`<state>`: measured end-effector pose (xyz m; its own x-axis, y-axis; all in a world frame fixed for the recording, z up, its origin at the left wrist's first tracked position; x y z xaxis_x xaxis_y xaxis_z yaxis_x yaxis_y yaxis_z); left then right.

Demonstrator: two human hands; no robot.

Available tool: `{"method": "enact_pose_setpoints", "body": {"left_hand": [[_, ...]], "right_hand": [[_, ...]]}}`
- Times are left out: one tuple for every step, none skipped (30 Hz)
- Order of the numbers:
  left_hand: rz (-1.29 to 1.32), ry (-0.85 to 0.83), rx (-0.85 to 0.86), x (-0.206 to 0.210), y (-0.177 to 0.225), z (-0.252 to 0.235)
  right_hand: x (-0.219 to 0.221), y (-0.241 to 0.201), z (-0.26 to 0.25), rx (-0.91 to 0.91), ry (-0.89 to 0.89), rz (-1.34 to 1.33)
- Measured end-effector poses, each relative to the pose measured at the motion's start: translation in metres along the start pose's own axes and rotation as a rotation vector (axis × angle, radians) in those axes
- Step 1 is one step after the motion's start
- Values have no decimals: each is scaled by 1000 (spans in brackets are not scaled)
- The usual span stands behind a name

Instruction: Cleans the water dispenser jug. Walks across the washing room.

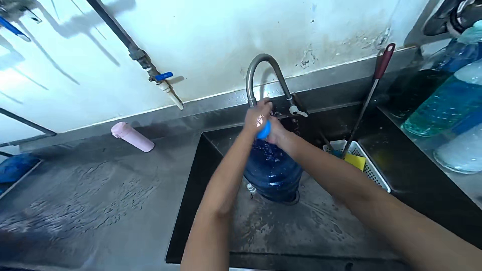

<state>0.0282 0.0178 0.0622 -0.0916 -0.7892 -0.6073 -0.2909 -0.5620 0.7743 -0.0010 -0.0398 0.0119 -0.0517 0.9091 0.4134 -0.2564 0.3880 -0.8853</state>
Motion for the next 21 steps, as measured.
{"method": "enact_pose_setpoints", "body": {"left_hand": [[60, 59, -144, -9, -6, -7], [93, 108, -236, -15, -8, -12], [131, 167, -268, -15, -10, -13], [171, 229, -275, -13, -10, -10], [243, 284, -240, -7, -8, -2], [314, 331, -155, 0, -6, 8], [356, 348, -47, 10, -6, 20], [373, 337, 44, 19, -8, 29], [402, 314, 70, 26, -15, 33], [510, 331, 24, 30, -28, 29], [655, 375, -89, 32, -42, 24], [795, 417, -214, 28, -50, 20], [880, 453, -291, 22, -48, 17], [923, 459, -299, 16, -40, 17], [927, 464, -287, 13, -33, 18], [915, 446, -272, 14, -28, 22], [900, 416, -251, 17, -27, 28], [876, 408, -239, 19, -28, 30], [833, 444, -246, 20, -30, 27], [757, 466, -241, 19, -33, 24], [633, 414, -192, 18, -34, 24]], "right_hand": [[7, -1, 11, 18, -18, 8], [12, -3, 15, 10, -25, 19], [12, -4, 11, -44, -6, 48], [7, -5, 2, -116, 19, 85], [-2, -7, -13, -150, 66, 99], [-10, -6, -29, -149, 121, 57], [-18, -8, -43, -132, 187, -5], [-24, -15, -49, -114, 266, -16], [-24, -23, -48, -104, 323, 22], [-21, -28, -45, -120, 315, 100], [-16, -25, -41, -153, 254, 238], [-8, -19, -36, -190, 175, 403], [1, -15, -28, -195, 83, 525], [6, -15, -22, -189, 2, 591], [7, -17, -20, -173, -42, 596], [4, -18, -21, -140, -68, 573], [-2, -17, -21, -120, -76, 532], [-8, -16, -23, -82, -93, 470], [-10, -16, -22, -37, -126, 429], [-10, -16, -19, -6, -157, 433], [-9, -13, -17, 12, -158, 434]]}}
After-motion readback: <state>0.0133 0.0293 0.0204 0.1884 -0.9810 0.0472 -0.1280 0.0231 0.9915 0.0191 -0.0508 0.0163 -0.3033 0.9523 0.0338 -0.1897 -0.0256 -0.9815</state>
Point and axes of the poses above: each hand's wrist, its own z-axis away from the middle knuckle, its own x-axis out of the palm, y = z × x, the point moved 4 cm from there along -z, towards the middle knuckle, and after that the axes turned 4 degrees about z, right-handed, at the moved point
